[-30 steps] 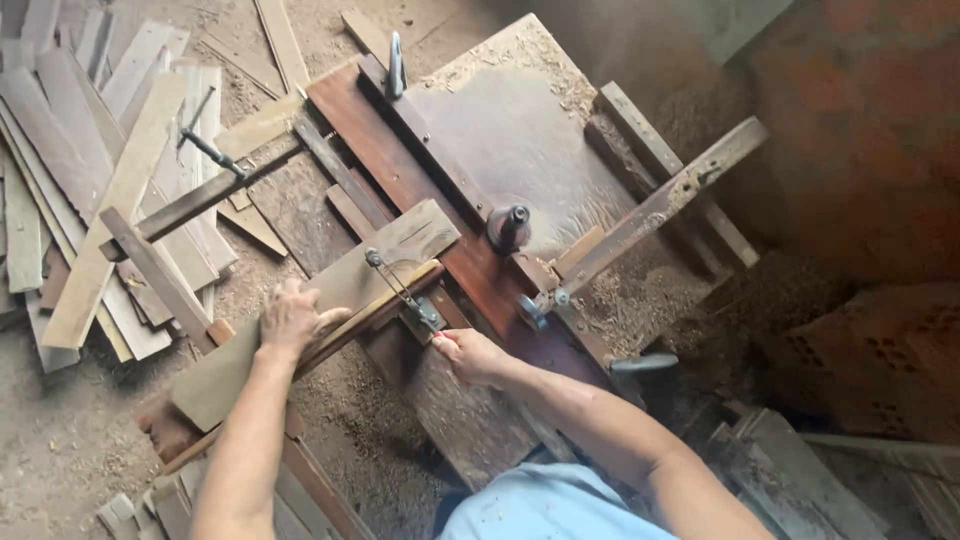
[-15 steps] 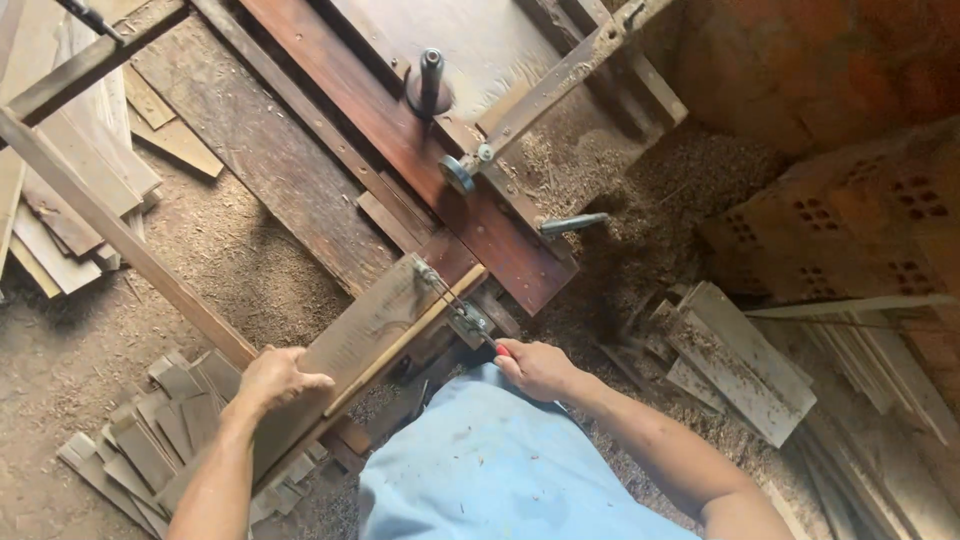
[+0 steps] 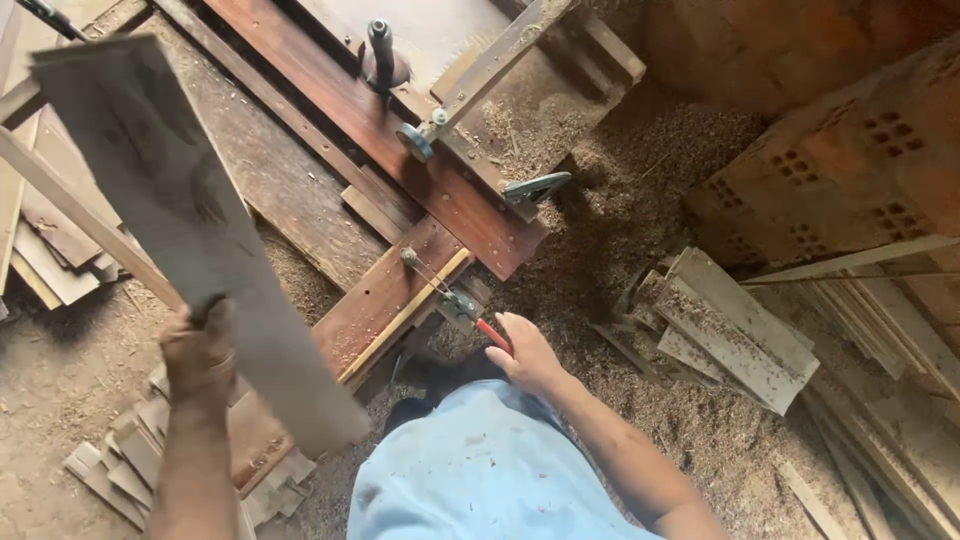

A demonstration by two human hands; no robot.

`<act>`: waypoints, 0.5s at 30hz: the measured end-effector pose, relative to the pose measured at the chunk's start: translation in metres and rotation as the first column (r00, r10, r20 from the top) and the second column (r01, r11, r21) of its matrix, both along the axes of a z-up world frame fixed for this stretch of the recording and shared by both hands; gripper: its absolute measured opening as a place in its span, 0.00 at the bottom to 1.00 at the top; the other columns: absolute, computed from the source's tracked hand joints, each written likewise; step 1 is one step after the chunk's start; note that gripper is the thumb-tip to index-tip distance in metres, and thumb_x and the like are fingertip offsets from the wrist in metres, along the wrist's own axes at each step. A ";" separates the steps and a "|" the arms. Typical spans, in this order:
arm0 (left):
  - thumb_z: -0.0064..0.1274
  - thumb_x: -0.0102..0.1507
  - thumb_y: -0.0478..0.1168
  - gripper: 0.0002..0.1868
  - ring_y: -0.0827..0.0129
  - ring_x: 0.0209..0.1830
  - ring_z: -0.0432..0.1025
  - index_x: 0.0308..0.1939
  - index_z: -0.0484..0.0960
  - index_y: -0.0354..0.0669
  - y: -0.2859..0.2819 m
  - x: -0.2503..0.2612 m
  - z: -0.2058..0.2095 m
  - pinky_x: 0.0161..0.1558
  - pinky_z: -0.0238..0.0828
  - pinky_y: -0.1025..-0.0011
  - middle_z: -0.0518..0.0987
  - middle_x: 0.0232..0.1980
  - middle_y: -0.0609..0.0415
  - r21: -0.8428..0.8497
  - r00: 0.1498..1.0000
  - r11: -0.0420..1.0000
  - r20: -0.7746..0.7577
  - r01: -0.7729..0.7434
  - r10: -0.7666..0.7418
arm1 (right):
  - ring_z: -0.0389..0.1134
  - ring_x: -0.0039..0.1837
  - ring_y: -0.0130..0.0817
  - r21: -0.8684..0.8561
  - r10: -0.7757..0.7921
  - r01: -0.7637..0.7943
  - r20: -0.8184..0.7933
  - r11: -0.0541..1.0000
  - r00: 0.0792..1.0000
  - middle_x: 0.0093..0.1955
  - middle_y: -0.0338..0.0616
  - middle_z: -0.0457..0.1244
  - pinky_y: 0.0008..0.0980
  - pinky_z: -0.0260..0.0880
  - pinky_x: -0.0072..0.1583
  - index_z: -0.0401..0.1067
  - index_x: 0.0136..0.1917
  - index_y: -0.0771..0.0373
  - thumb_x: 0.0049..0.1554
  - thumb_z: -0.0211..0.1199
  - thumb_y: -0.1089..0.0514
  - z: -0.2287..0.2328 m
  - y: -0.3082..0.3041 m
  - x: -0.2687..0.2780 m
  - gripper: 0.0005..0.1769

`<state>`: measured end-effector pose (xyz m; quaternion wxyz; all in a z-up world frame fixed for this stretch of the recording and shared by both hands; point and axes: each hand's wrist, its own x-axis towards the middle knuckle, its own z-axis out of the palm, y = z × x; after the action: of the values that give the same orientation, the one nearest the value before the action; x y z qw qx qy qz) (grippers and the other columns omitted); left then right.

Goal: The recorder is using a router table to shape or mill the edges of several wooden planks in a workshop environment.

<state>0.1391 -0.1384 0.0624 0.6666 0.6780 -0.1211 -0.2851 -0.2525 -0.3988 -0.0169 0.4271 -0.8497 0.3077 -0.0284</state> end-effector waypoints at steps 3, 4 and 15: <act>0.56 0.73 0.43 0.08 0.79 0.40 0.68 0.47 0.81 0.42 -0.082 -0.062 0.004 0.44 0.68 0.77 0.77 0.43 0.63 0.013 0.996 1.000 0.091 0.011 -0.012 | 0.66 0.65 0.52 0.433 -0.266 0.179 0.150 0.884 0.952 0.69 0.60 0.63 0.44 0.66 0.64 0.63 0.74 0.65 0.59 0.66 0.51 0.004 -0.019 -0.015 0.34; 0.56 0.73 0.43 0.08 0.79 0.40 0.68 0.47 0.81 0.42 -0.105 -0.084 -0.025 0.44 0.68 0.77 0.77 0.43 0.63 0.004 0.996 1.000 0.093 -0.013 0.012 | 0.66 0.65 0.52 0.425 -0.242 0.157 0.154 0.892 0.958 0.69 0.60 0.63 0.44 0.66 0.64 0.63 0.74 0.65 0.59 0.66 0.51 0.028 -0.027 -0.024 0.34; 0.51 0.70 0.44 0.14 0.61 0.42 0.78 0.50 0.70 0.37 -0.275 -0.317 -0.077 0.47 0.85 0.60 0.78 0.49 0.44 0.167 0.687 0.971 -0.726 0.171 0.004 | 0.69 0.64 0.51 0.792 -0.870 0.588 -0.396 -0.162 0.293 0.64 0.64 0.65 0.47 0.72 0.64 0.62 0.71 0.77 0.63 0.55 0.52 0.035 -0.045 -0.243 0.30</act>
<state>-0.1783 -0.4134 -0.0146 0.5669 0.5748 0.1520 -0.5702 -0.4955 -0.4439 0.0180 0.7198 -0.1422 0.6387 -0.2316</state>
